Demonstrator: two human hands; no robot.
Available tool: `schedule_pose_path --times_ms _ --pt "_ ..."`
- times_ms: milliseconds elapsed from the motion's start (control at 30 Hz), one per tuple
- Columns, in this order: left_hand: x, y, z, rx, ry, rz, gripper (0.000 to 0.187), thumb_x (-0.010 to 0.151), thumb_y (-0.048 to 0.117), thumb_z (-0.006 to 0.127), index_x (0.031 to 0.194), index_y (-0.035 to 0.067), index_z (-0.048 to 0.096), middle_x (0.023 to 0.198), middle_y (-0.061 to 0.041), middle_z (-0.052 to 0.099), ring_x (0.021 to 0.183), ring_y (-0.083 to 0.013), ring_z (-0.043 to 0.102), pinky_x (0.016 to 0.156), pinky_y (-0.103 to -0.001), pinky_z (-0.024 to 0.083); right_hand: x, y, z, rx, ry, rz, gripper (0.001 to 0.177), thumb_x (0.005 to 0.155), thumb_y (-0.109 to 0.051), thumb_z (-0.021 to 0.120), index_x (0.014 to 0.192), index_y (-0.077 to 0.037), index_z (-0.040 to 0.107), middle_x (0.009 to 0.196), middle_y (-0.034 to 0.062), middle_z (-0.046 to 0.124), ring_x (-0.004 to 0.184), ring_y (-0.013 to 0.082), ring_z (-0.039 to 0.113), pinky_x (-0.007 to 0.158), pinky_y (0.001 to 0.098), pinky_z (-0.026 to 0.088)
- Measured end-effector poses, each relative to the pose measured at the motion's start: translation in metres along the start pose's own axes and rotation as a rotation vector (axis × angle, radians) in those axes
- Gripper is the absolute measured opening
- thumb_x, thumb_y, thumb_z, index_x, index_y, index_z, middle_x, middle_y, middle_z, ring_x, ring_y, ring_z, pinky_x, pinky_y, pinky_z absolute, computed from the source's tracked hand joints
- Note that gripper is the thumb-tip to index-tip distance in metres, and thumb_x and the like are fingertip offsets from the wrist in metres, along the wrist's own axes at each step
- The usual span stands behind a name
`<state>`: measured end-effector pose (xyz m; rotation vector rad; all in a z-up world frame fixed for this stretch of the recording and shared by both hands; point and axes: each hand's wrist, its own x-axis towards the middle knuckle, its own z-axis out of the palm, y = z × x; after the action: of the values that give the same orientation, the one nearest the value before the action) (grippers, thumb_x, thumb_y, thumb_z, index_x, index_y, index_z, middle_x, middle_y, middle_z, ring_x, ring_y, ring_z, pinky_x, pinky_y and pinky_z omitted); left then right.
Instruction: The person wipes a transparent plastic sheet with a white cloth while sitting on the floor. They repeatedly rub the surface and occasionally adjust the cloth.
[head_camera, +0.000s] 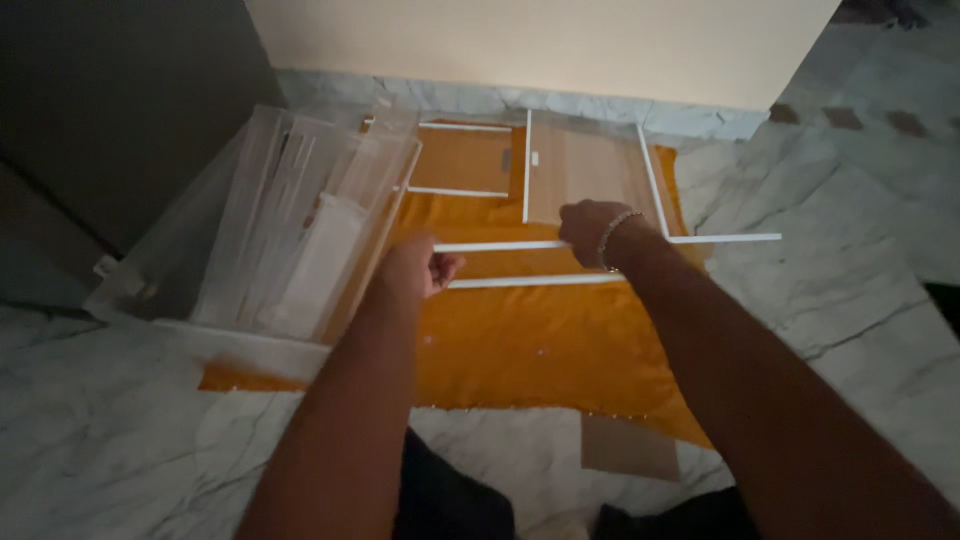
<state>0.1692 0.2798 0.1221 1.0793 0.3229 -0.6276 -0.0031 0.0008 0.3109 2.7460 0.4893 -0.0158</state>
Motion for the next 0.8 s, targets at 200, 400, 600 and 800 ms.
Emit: schedule_pose_path --times_ms 200,400,600,800 --pt "-0.018 0.024 0.031 -0.121 -0.082 0.162 0.06 0.091 0.058 0.06 0.086 -0.001 0.059 0.064 -0.015 0.061 0.05 -0.0232 0.059 0.045 -0.034 0.053 0.019 0.01 -0.012 0.023 0.045 0.076 0.017 0.089 -0.02 0.063 0.1 -0.016 0.075 0.116 0.0108 0.063 0.112 0.0315 0.062 0.091 0.0454 0.056" --pt "-0.015 0.033 0.077 0.088 0.175 0.424 0.039 0.082 0.04 0.078 0.1 0.016 0.052 0.063 -0.008 0.051 0.051 -0.0215 0.05 0.041 -0.033 0.038 0.024 0.02 -0.011 0.027 0.155 0.165 0.027 0.092 -0.039 0.066 0.099 -0.014 0.075 0.114 0.009 0.063 0.113 0.0274 0.061 0.092 0.0446 0.054" --pt "-0.012 0.044 0.096 0.161 0.402 0.368 0.055 0.081 0.041 0.077 0.104 -0.008 0.068 0.074 -0.009 0.064 0.053 -0.0149 0.06 0.044 -0.028 0.053 0.024 0.044 -0.01 0.077 -0.055 0.175 0.029 0.097 -0.041 0.062 0.109 -0.017 0.073 0.116 0.0083 0.064 0.116 0.0275 0.061 0.096 0.0467 0.052" --pt "-0.002 0.042 0.116 0.352 0.41 0.517 0.07 0.093 0.056 0.075 0.113 -0.011 0.065 0.083 -0.019 0.066 0.066 -0.0264 0.058 0.054 -0.039 0.046 0.031 0.045 -0.007 0.132 -0.09 0.253 0.032 0.098 -0.041 0.064 0.111 -0.013 0.072 0.117 0.0103 0.068 0.115 0.0311 0.066 0.096 0.0477 0.055"
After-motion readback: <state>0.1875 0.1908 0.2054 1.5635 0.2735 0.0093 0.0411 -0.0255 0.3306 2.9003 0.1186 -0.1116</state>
